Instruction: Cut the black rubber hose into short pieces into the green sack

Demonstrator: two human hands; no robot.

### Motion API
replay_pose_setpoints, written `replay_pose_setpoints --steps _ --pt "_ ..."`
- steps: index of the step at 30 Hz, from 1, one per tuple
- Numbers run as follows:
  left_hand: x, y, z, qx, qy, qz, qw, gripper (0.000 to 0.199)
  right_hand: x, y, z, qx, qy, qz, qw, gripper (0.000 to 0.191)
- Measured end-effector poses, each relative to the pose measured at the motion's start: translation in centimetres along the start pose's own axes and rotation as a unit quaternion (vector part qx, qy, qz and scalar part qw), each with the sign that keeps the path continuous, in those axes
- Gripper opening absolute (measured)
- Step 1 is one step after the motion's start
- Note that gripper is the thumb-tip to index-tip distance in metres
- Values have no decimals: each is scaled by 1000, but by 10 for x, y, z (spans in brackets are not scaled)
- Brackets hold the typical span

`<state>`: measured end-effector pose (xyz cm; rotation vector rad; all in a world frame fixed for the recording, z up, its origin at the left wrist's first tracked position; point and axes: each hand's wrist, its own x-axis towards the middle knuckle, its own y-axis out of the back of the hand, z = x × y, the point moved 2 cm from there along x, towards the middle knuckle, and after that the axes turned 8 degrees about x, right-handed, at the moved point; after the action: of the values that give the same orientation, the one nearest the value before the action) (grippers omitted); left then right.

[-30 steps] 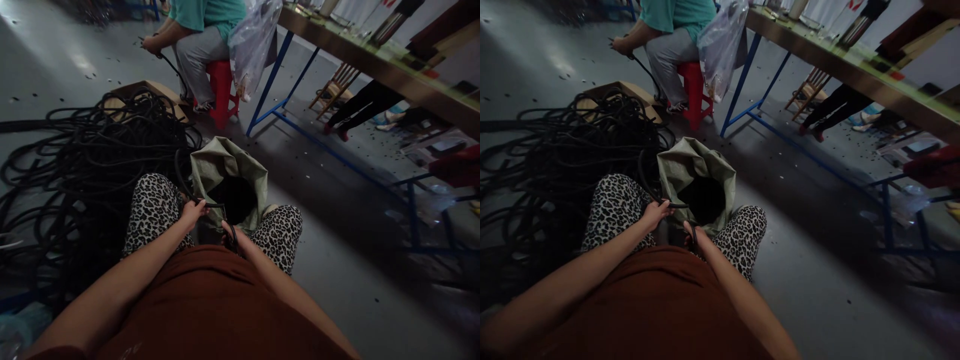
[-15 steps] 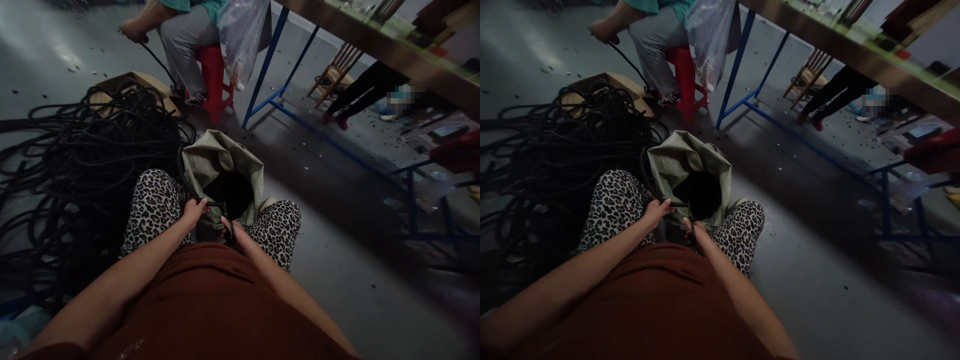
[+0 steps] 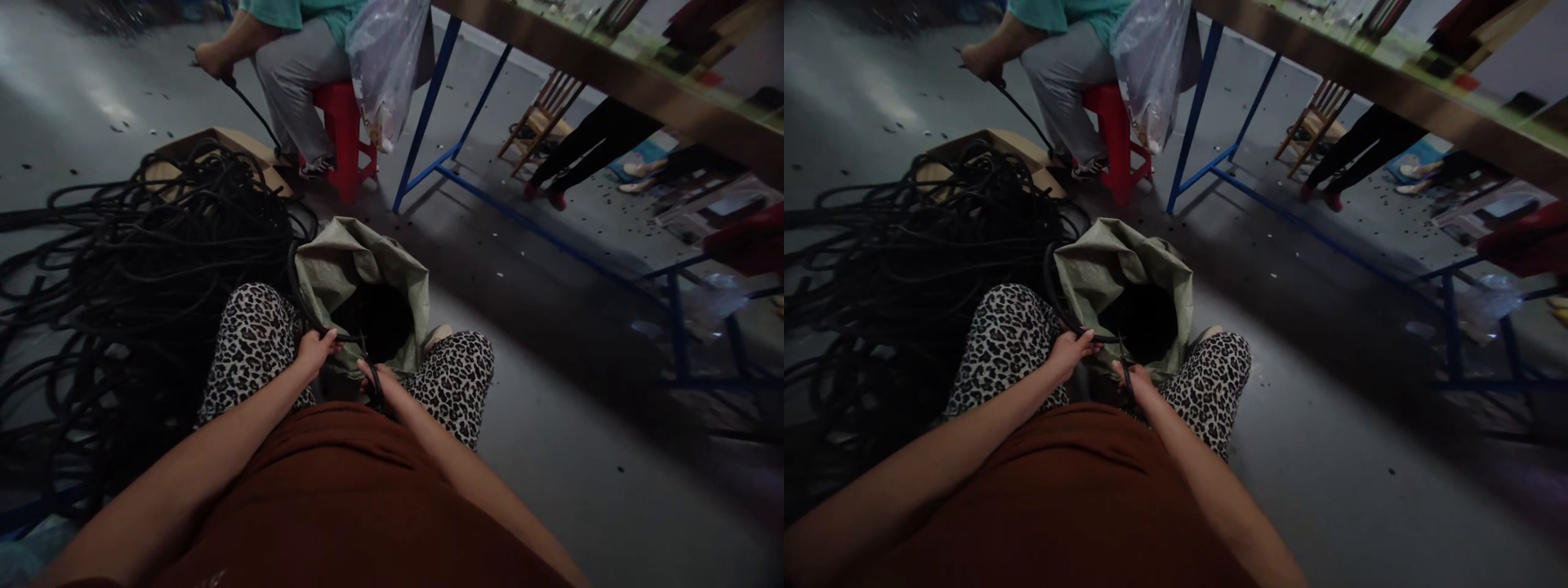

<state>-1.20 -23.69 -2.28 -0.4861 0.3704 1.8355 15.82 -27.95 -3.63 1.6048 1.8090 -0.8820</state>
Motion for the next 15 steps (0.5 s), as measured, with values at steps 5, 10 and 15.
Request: replay_pose_setpoints --steps 5,10,15 --pt "-1 1 0 2 4 -7 1000 20 8 0 3 2 6 14 1000 39" --pt "1 1 -1 0 8 -6 1000 18 11 -1 3 -26 -9 29 999 35" --pt "2 0 -2 -7 12 -15 1000 20 9 -2 -1 -20 -14 42 999 34"
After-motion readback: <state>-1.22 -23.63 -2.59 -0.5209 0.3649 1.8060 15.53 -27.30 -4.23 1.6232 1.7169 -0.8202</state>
